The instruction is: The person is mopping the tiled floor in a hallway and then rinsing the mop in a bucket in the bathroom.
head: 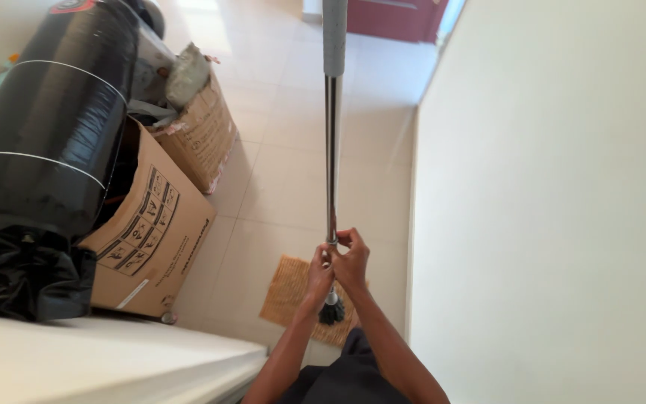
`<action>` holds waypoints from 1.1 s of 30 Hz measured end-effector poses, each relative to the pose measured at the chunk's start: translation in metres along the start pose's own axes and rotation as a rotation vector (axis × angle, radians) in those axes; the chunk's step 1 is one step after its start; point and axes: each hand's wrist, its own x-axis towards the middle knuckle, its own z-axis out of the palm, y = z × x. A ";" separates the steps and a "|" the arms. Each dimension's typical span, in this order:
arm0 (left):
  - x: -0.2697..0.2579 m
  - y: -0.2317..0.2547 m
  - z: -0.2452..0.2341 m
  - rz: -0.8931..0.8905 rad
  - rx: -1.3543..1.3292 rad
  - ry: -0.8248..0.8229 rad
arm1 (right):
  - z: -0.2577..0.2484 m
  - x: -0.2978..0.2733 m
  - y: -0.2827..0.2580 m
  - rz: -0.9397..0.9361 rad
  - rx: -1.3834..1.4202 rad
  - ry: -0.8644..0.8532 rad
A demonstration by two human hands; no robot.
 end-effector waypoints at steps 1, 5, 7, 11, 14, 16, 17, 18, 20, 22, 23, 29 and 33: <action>0.013 0.017 0.005 -0.021 -0.020 0.034 | 0.003 0.021 0.000 -0.031 -0.024 -0.038; 0.080 0.010 0.015 0.035 -0.130 0.148 | 0.016 0.083 -0.003 -0.123 -0.019 -0.148; 0.100 0.030 0.017 -0.053 -0.163 0.226 | 0.027 0.108 -0.005 -0.171 -0.039 -0.132; 0.146 0.086 0.017 -0.177 -0.122 0.246 | 0.049 0.162 -0.004 -0.169 -0.024 -0.121; 0.186 0.096 0.010 -0.226 -0.133 0.201 | 0.063 0.197 0.000 -0.240 -0.062 -0.130; 0.204 0.118 0.021 -0.336 -0.158 0.252 | 0.064 0.219 0.000 -0.248 -0.127 -0.112; 0.220 0.094 0.017 -0.352 -0.161 0.253 | 0.063 0.226 -0.004 -0.234 -0.136 -0.115; 0.242 0.074 0.012 -0.364 -0.260 0.277 | 0.066 0.239 -0.010 -0.239 -0.134 -0.126; 0.271 0.054 0.006 -0.378 -0.359 0.304 | 0.071 0.261 -0.018 -0.240 -0.132 -0.138; 0.294 0.055 0.004 -0.473 -0.498 0.225 | 0.077 0.286 -0.023 -0.242 -0.108 -0.124; 0.309 0.064 0.001 -0.463 -0.496 0.223 | 0.081 0.302 -0.021 -0.251 -0.103 -0.122; 0.395 0.073 -0.019 -0.420 -0.815 0.021 | 0.118 0.378 -0.005 -0.186 0.059 -0.252; 0.442 0.049 -0.044 -0.469 -0.930 0.145 | 0.140 0.414 -0.013 -0.182 0.006 -0.397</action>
